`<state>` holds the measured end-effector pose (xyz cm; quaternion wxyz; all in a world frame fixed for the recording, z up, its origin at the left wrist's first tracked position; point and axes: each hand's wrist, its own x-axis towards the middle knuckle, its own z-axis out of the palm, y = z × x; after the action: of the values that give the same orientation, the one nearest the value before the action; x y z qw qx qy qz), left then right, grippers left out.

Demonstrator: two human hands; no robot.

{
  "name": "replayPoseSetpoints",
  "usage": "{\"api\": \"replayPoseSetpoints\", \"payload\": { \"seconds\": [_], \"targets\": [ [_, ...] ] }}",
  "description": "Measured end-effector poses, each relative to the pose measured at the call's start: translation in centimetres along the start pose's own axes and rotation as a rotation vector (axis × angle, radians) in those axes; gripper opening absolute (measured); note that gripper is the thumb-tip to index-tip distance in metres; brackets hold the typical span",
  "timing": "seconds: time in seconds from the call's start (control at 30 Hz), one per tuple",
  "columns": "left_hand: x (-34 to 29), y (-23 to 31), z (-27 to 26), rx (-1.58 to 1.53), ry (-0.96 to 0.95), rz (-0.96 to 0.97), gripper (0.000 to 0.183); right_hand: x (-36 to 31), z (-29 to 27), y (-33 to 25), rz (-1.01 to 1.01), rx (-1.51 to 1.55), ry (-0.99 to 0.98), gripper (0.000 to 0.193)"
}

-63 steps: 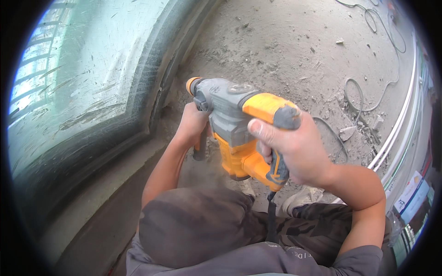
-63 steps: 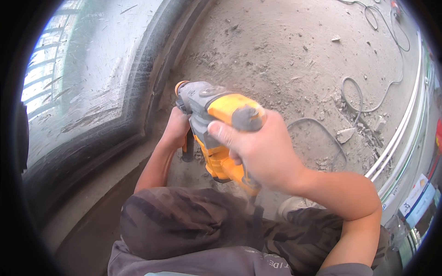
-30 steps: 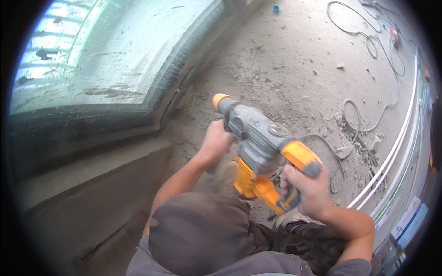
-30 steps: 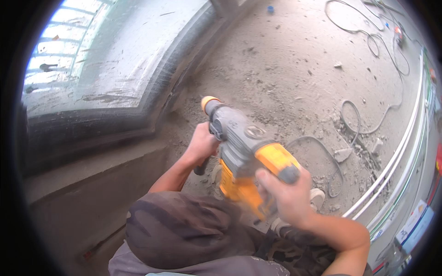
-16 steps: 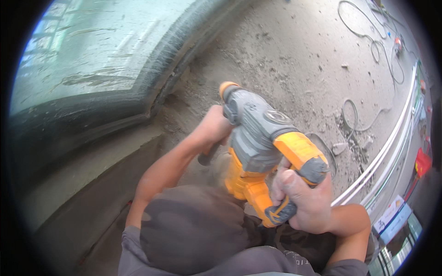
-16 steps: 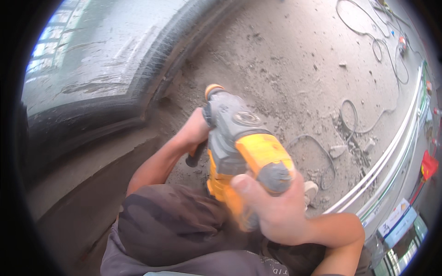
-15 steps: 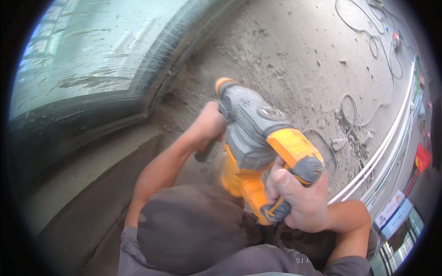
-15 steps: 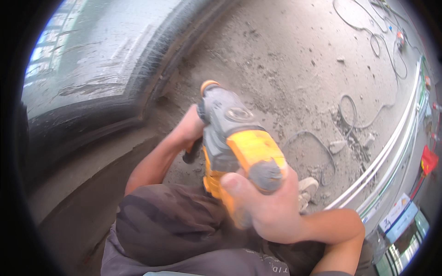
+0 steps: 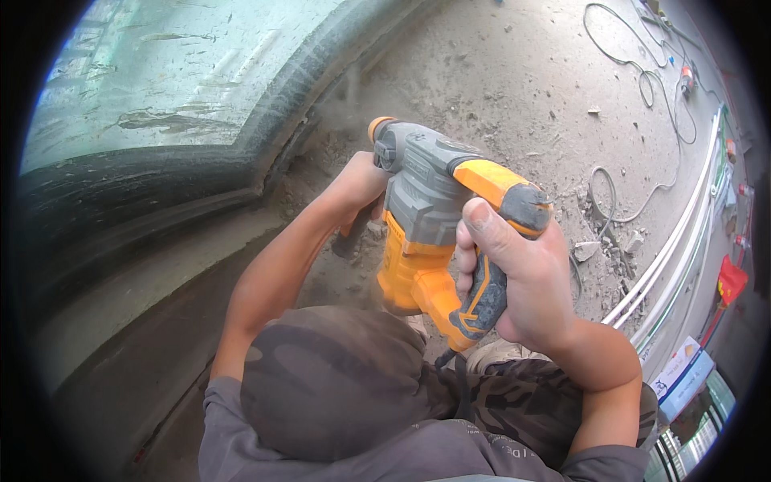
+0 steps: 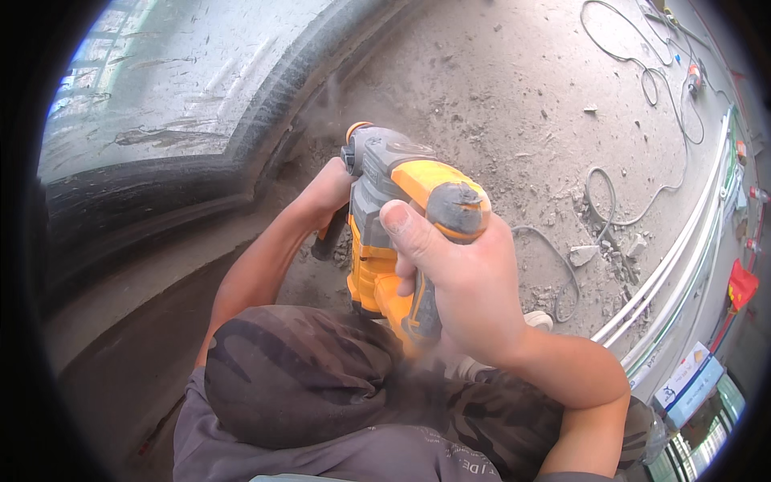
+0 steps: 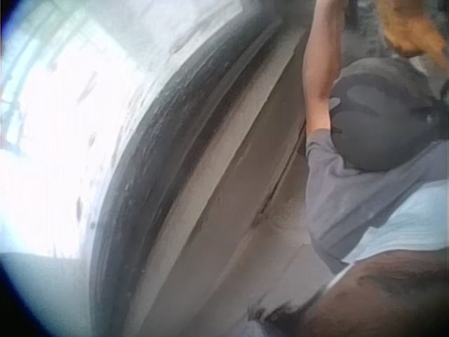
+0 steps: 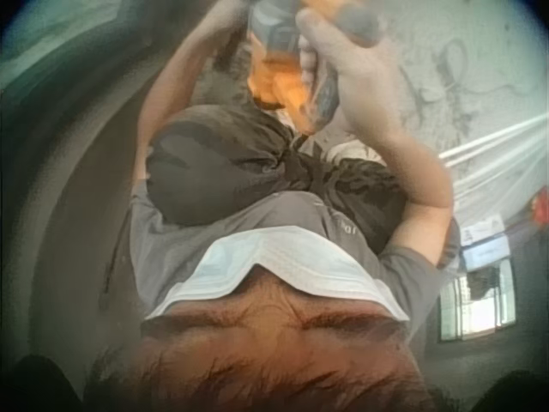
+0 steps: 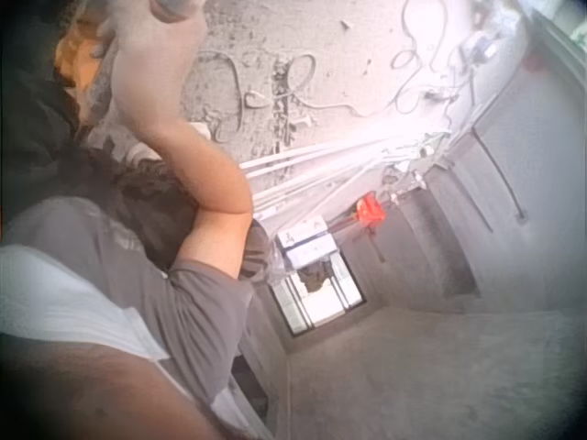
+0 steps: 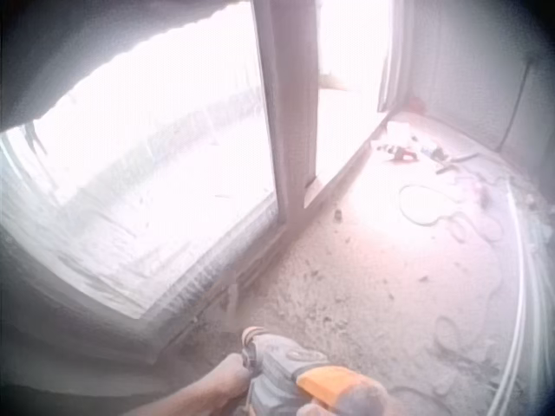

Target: The person uses a yellow and grey hammer drill to break apart a concrete floor near a window. They repeatedly apply the tool to the same area, creating dust and debris, and occasionally clear the debris with their hand.

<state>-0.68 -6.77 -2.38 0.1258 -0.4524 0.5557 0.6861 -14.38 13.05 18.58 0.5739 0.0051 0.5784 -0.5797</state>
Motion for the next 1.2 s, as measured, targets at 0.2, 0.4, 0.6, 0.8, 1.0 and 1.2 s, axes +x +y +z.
{"api": "replayPoseSetpoints", "payload": {
  "seconds": [0.2,0.4,0.6,0.8,1.0,1.2],
  "targets": [
    [0.2,0.7,-0.2,-0.022,-0.023,-0.017,0.027,1.7,-1.2,-0.7,0.012,0.087,-0.072,0.028],
    [0.4,1.5,-0.3,0.003,-0.008,-0.032,0.026,2.2,-1.5,-0.6,0.037,0.147,-0.076,0.023],
    [0.5,0.4,-0.8,0.078,0.019,0.001,0.025,2.6,-3.1,2.1,-0.002,0.209,-0.102,0.03],
    [-0.3,1.4,0.3,0.179,0.09,0.011,0.023,1.6,-4.1,5.3,0.001,0.349,-0.025,0.025],
    [-2.2,1.2,2.9,0.127,0.143,0.051,0.016,1.9,-7.0,5.5,-0.024,0.227,0.028,0.018],
    [-8.1,4.8,9.2,-0.118,-0.013,0.016,0.01,-8.1,-7.7,-2.8,-0.051,0.056,0.014,0.038]
  ]
}}
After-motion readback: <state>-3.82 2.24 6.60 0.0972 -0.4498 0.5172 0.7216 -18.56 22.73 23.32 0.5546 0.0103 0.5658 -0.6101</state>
